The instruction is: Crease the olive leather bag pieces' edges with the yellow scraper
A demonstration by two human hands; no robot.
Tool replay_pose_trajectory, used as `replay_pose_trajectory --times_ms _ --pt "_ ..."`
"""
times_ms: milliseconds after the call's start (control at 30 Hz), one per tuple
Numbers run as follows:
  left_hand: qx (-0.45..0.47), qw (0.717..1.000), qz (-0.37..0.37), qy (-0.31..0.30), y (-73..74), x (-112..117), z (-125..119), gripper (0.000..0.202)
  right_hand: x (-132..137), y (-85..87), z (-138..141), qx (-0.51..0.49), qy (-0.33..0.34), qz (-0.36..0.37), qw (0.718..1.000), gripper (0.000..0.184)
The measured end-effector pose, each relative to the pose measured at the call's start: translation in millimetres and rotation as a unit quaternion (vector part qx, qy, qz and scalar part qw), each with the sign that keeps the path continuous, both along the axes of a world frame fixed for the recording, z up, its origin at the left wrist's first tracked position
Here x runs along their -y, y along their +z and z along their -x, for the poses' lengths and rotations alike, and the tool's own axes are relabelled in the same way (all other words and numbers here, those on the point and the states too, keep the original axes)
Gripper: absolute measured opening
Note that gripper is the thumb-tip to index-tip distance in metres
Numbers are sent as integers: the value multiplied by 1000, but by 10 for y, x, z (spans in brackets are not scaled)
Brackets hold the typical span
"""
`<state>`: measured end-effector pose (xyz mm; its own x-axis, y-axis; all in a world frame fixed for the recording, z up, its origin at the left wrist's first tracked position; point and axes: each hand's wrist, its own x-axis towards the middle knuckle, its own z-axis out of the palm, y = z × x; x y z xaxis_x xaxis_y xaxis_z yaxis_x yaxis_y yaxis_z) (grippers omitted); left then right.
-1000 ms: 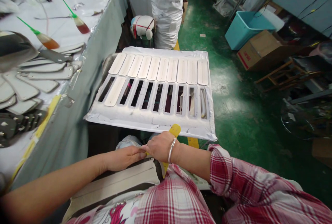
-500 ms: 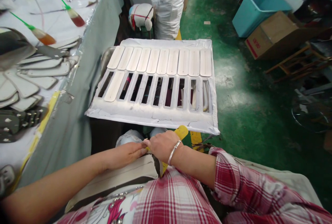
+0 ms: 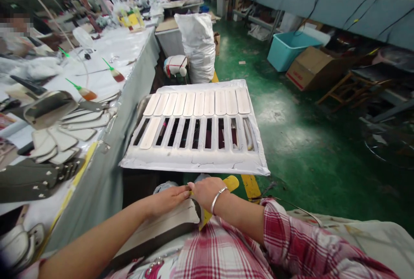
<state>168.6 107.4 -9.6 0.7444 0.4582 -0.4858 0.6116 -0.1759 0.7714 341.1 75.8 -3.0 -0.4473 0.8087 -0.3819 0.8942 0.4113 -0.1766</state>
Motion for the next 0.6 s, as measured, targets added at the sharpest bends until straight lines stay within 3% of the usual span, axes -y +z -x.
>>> replay_pose_trajectory --times_ms 167,267,333,400,467,600 --pt "-14 999 -47 20 68 112 19 44 127 -8 67 3 -10 -18 1000 27" --pt "18 999 -38 15 109 80 55 44 102 -68 -1 -26 -27 7 999 29" --pt "43 999 -5 26 122 27 82 47 68 -119 -143 -75 -120 41 989 31" --pt "41 997 26 61 123 -21 95 54 59 -174 -350 -115 -235 63 963 43" --pt "23 995 34 86 118 -35 88 64 100 -238 -568 -131 -307 72 940 56" --pt "-48 995 -71 47 118 80 50 78 393 -410 -806 -188 -375 134 898 59"
